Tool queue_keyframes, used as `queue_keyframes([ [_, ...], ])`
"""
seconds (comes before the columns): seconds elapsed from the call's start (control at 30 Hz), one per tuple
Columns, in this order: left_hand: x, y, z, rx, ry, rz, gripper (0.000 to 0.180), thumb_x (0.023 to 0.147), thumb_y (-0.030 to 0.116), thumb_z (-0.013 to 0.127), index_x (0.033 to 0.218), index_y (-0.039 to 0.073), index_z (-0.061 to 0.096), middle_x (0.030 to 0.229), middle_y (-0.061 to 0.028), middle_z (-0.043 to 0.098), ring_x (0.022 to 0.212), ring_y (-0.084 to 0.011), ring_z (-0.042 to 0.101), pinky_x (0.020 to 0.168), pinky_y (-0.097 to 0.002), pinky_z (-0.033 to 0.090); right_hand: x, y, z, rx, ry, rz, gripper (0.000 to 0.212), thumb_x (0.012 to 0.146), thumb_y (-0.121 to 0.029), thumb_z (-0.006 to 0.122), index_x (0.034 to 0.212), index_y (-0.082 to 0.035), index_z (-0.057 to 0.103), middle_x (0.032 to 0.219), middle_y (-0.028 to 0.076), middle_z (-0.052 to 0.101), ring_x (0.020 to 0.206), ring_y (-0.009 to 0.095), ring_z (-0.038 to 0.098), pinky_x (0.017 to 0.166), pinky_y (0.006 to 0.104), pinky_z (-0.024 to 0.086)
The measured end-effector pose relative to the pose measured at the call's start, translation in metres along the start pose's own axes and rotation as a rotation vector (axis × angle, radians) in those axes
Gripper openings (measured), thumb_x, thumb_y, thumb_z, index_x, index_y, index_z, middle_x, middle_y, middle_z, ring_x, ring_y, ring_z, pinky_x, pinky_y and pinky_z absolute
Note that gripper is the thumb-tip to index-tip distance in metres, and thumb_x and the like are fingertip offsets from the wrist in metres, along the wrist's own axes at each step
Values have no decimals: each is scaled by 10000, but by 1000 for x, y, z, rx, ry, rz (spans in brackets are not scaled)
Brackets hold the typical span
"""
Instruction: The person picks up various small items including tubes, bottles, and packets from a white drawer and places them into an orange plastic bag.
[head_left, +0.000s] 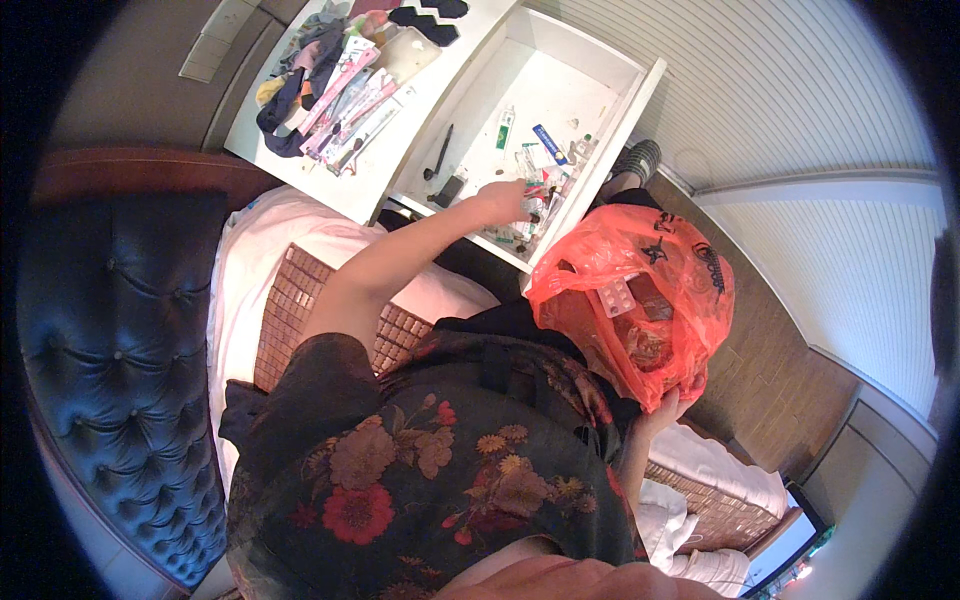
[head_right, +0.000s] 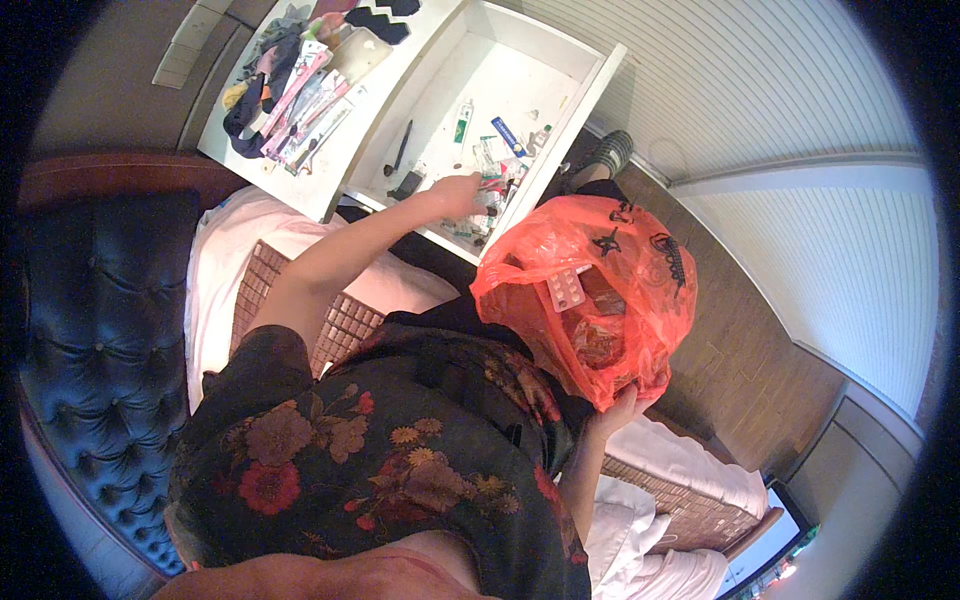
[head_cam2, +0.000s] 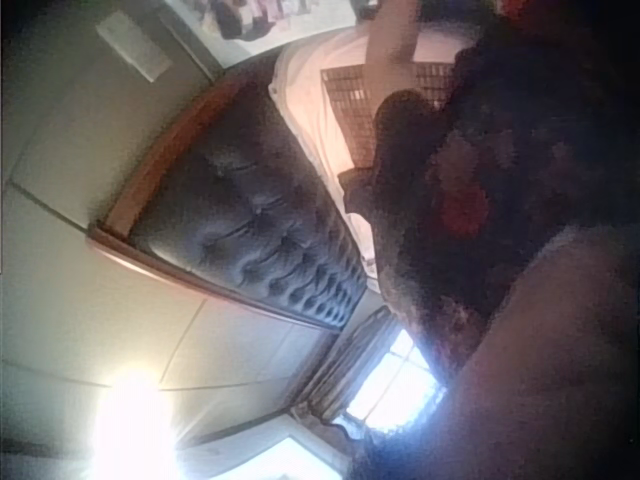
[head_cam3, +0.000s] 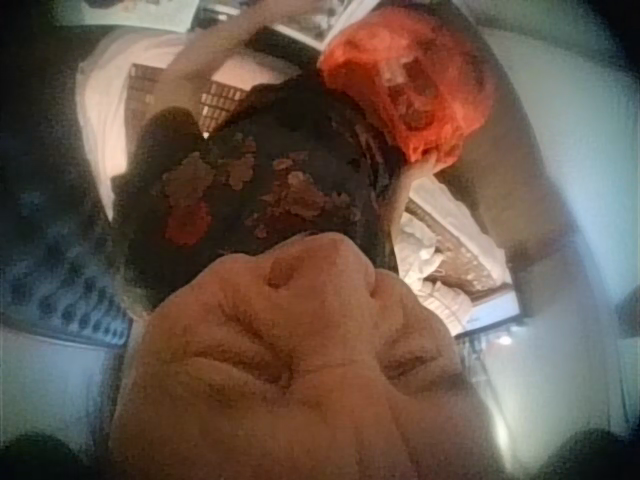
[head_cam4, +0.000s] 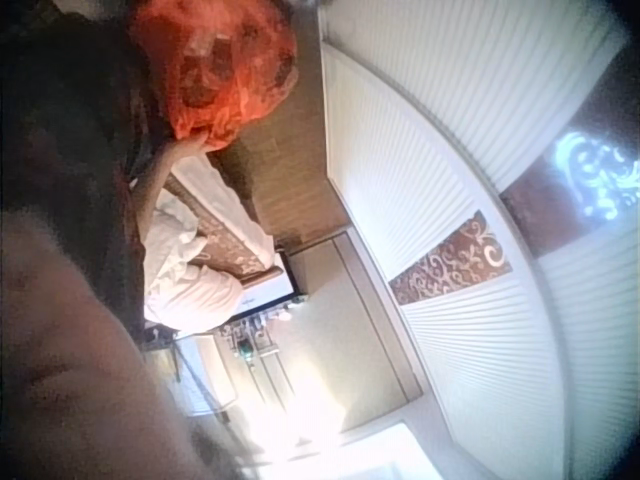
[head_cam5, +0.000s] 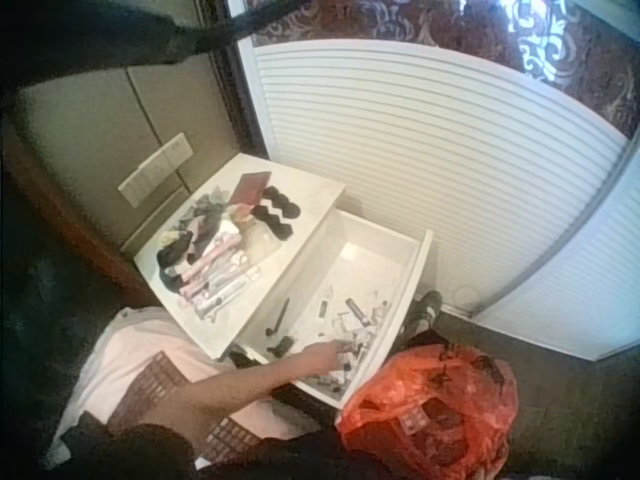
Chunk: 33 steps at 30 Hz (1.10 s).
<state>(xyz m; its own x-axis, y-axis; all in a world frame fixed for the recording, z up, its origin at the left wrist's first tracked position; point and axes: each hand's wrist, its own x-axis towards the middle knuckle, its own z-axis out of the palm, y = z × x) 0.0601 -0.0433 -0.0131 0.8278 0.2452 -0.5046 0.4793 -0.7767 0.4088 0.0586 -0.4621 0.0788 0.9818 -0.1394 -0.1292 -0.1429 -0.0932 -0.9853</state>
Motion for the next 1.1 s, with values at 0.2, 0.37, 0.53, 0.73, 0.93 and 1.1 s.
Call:
queue_keyframes([
  [0.2,26,-12,29,168,78,4,233,719,172,612,890,17,636,920,-160,662,866,-297,649,718,-410,513,2,6,-3,13,-5,-34,482,860,-97,429,1321,15,346,1328,142,403,1187,254,419,996,347,334],
  [0.37,20,-36,11,86,74,29,255,709,198,618,893,20,618,787,-144,649,720,-282,633,621,-379,493,6,15,-8,176,-28,23,567,793,-62,420,1343,-3,299,1356,148,360,1252,273,362,1049,404,285],
  [0.53,8,-53,-16,-1128,-331,-83,183,797,200,649,833,38,572,694,-43,565,612,-115,517,518,-247,387,5,11,-4,173,-12,19,578,783,-55,418,1347,-13,298,1364,149,352,1252,282,364,1050,410,286],
  [0.73,-16,-43,-36,-1575,-443,93,227,870,110,588,1073,30,525,944,-70,617,831,-151,599,748,-300,494,5,11,-6,152,-27,16,603,771,-40,413,1361,-35,288,1365,141,351,1246,278,374,1035,411,313],
  [0.93,-23,-26,-48,-1694,-518,110,230,877,128,589,1078,51,508,952,-91,611,870,-200,611,792,-356,512,3,7,1,229,-15,19,534,833,-65,423,1350,0,307,1339,154,387,1212,264,404,1019,387,326],
  [1.1,-61,33,-77,-1678,-514,238,227,898,151,562,1087,42,499,929,-82,600,852,-188,612,763,-332,515,0,-1,4,257,-38,-3,590,796,-56,425,1367,-17,283,1365,158,359,1244,302,381,1039,419,317],
])
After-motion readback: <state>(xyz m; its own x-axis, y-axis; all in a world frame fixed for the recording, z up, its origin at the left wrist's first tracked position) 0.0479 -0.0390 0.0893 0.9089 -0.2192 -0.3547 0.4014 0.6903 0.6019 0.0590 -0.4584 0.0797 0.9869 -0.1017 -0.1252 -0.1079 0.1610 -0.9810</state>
